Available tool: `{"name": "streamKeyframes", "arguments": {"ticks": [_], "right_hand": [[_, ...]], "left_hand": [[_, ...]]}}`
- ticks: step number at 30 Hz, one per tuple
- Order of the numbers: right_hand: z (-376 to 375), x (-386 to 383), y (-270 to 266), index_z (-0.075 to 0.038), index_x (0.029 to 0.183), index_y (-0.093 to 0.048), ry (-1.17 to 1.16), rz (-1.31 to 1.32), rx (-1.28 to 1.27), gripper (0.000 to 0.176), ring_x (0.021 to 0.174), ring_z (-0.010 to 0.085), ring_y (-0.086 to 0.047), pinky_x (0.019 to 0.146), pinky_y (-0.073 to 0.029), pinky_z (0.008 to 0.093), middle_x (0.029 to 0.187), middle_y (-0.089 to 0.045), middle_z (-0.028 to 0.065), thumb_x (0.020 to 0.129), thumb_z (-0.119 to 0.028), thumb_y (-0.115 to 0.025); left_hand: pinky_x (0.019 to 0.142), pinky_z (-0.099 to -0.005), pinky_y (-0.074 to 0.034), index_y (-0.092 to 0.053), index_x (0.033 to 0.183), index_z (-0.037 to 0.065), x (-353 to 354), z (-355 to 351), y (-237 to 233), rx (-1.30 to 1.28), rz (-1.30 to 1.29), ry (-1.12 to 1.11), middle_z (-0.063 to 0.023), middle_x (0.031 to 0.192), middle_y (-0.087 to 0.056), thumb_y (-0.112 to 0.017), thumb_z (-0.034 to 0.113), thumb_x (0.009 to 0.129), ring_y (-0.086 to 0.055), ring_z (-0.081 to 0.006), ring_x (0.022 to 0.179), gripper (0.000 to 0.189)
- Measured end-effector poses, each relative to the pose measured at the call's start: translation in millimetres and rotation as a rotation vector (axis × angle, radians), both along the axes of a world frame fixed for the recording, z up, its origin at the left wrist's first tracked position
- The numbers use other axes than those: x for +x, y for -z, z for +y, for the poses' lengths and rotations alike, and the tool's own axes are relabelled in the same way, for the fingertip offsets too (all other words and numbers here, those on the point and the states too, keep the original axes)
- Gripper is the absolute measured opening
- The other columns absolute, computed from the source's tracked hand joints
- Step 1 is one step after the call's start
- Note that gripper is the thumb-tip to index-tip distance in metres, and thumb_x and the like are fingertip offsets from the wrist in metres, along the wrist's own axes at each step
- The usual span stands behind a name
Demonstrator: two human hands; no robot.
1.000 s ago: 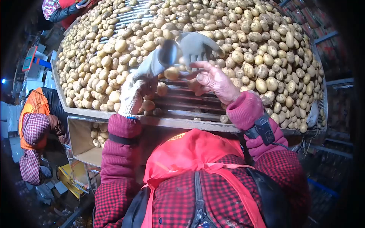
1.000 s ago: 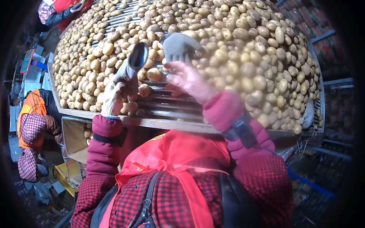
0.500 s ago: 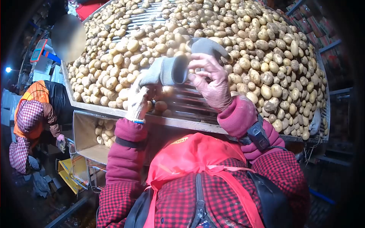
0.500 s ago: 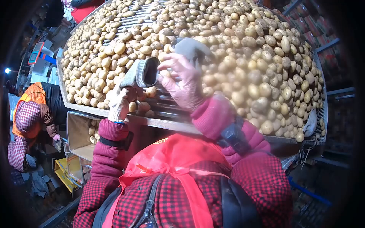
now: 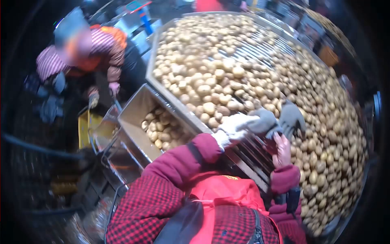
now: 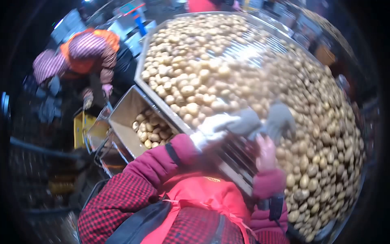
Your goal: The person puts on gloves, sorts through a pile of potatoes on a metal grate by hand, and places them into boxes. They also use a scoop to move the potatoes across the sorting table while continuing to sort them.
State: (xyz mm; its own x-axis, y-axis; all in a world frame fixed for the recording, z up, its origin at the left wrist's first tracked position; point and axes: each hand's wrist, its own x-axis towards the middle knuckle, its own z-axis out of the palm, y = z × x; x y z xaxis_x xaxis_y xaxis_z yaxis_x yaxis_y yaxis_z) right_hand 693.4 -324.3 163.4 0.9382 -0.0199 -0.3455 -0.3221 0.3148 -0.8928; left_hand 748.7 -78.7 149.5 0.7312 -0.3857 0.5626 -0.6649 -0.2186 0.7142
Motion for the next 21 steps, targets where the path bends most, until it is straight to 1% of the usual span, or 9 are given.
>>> {"name": "streamKeyframes", "arguments": {"ticks": [2, 3, 8, 11, 16, 17, 19, 20, 21], "right_hand": [[-3, 0, 12, -0.014, 0.129, -0.059, -0.023, 0.042, 0.091, 0.029, 0.092, 0.0182, -0.072, 0.077, -0.061, 0.0384, 0.114, -0.070, 0.0023, 0.102, -0.024, -0.063], [-10, 1, 21, -0.015, 0.132, -0.057, -0.042, 0.046, 0.132, 0.032, 0.100, 0.0233, -0.071, 0.082, -0.061, 0.0441, 0.121, -0.068, 0.0049, 0.101, -0.019, -0.063], [-16, 2, 38, -0.014, 0.140, -0.052, 0.095, -0.072, 0.289, 0.042, 0.115, 0.0308, -0.064, 0.097, -0.055, 0.0529, 0.131, -0.063, 0.0096, 0.101, -0.021, -0.066], [-32, 5, 29, -0.012, 0.140, -0.054, 0.032, 0.010, 0.537, 0.045, 0.118, 0.0339, -0.062, 0.101, -0.053, 0.0510, 0.139, -0.060, 0.0117, 0.100, -0.027, -0.067], [-42, 4, 42, -0.007, 0.144, -0.049, -0.034, -0.116, 0.386, 0.052, 0.122, 0.0328, -0.061, 0.106, -0.050, 0.0542, 0.140, -0.058, 0.0138, 0.098, -0.020, -0.068], [-20, 0, 17, -0.006, 0.145, -0.048, -0.063, -0.125, 0.338, 0.053, 0.123, 0.0325, -0.060, 0.108, -0.049, 0.0542, 0.140, -0.058, 0.0136, 0.097, -0.017, -0.067], [-1, -8, -3, -0.003, 0.146, -0.045, -0.102, -0.140, 0.272, 0.055, 0.127, 0.0312, -0.059, 0.110, -0.047, 0.0531, 0.143, -0.057, 0.0132, 0.096, -0.013, -0.066], [-2, -11, -5, -0.001, 0.147, -0.044, -0.134, -0.135, 0.256, 0.056, 0.129, 0.0302, -0.058, 0.112, -0.047, 0.0521, 0.144, -0.056, 0.0131, 0.095, -0.011, -0.064], [11, -11, -19, 0.002, 0.141, -0.052, -0.088, -0.107, 0.231, 0.046, 0.123, 0.0253, -0.061, 0.106, -0.050, 0.0408, 0.135, -0.063, 0.0122, 0.096, -0.002, -0.053]], "left_hand": [[0.085, -0.0469, -0.054, -0.066, 0.131, 0.016, -1, 1, -9, 0.155, 0.012, -0.005, -0.0188, 0.106, -0.071, -0.069, 0.012, 0.077, -0.067, -0.0411, 0.101, 0.054], [0.094, -0.0473, -0.047, -0.059, 0.143, 0.014, 4, 4, -14, 0.266, 0.196, 0.130, -0.0178, 0.114, -0.066, -0.066, 0.029, 0.081, -0.060, -0.0398, 0.105, 0.064], [0.084, -0.0494, -0.050, -0.056, 0.144, 0.012, 4, 12, 2, 0.093, -0.050, 0.040, -0.0211, 0.105, -0.067, -0.073, 0.019, 0.079, -0.063, -0.0422, 0.098, 0.067], [0.079, -0.0486, -0.052, -0.063, 0.131, 0.013, 7, 19, -3, 0.389, 0.088, -0.020, -0.0197, 0.100, -0.069, -0.072, 0.019, 0.079, -0.067, -0.0417, 0.090, 0.053], [0.074, -0.0484, -0.053, -0.070, 0.108, 0.011, 21, 4, 25, 0.477, 0.133, -0.139, -0.0167, 0.097, -0.071, -0.068, 0.015, 0.078, -0.069, -0.0395, 0.083, 0.030], [0.077, -0.0480, -0.054, -0.071, 0.108, 0.012, 15, 15, -13, 0.616, 0.212, -0.189, -0.0180, 0.102, -0.071, -0.066, 0.012, 0.079, -0.069, -0.0399, 0.089, 0.030], [0.087, -0.0494, -0.054, -0.068, 0.117, 0.015, 33, 20, 35, 0.476, 0.039, -0.303, -0.0162, 0.102, -0.072, -0.070, 0.018, 0.077, -0.070, -0.0374, 0.096, 0.041], [0.094, -0.0484, -0.053, -0.064, 0.128, 0.013, 19, 30, 5, 0.373, 0.077, -0.272, -0.0178, 0.118, -0.070, -0.067, 0.007, 0.074, -0.066, -0.0394, 0.110, 0.054], [0.096, -0.0475, -0.052, -0.064, 0.127, 0.014, 27, 31, 0, 0.367, 0.191, -0.207, -0.0173, 0.120, -0.069, -0.071, 0.007, 0.071, -0.065, -0.0385, 0.114, 0.057]]}}
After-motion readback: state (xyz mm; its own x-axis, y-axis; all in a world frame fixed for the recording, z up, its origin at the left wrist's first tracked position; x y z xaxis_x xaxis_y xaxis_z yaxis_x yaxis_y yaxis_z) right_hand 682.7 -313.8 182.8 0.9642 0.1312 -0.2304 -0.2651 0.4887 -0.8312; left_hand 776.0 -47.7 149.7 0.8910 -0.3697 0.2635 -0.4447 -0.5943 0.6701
